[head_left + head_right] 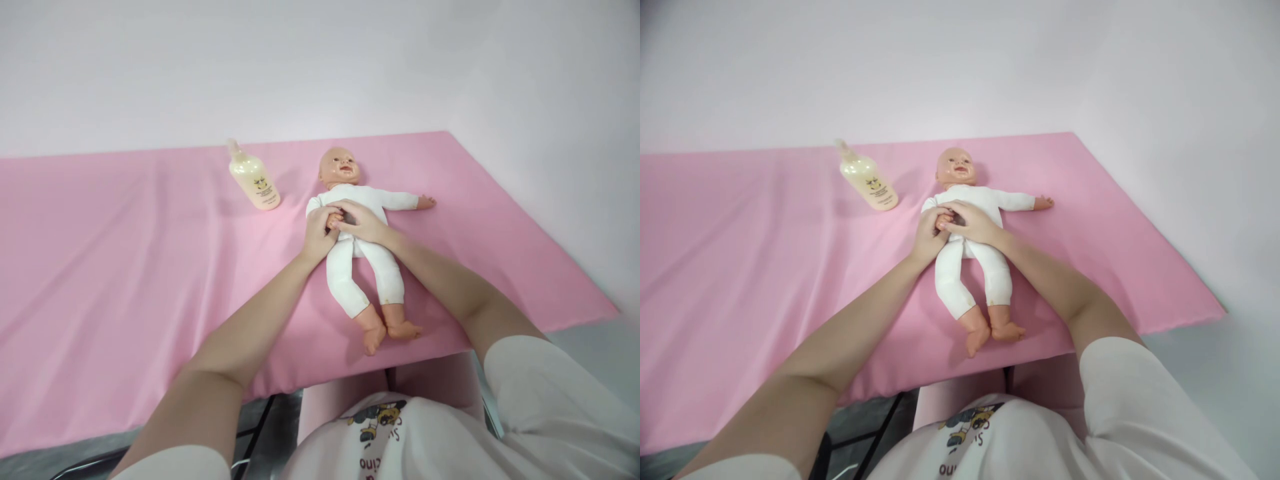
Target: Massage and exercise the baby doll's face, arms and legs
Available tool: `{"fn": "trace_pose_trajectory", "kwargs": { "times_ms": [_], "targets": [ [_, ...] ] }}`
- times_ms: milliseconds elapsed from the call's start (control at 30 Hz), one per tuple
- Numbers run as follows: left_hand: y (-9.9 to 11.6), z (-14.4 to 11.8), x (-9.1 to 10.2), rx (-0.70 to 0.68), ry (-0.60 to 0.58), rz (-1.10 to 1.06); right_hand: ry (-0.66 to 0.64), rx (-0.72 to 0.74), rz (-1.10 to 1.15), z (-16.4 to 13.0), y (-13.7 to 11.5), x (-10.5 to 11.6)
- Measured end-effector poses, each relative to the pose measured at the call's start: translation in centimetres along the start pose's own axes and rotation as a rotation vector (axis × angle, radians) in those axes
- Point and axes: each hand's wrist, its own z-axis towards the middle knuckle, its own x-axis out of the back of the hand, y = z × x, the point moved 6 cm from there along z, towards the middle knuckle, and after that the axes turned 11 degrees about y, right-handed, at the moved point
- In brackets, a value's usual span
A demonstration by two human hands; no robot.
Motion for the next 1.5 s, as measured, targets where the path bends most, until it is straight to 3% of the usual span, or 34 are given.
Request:
{"fn": "trace_pose_trajectory", "kwargs": {
  "times_ms": [1267, 1500],
  "targets": [
    [-0.2, 0.05, 0.03, 0.037, 0.019, -0.017, -0.003, 0.001, 0.004, -0.01, 0.31, -0.07],
    [0.06, 0.06, 0.1, -0.029, 0.05, -0.04, -0.006, -0.001, -0.008, -0.06, 0.25, -0.07]
  ]
}}
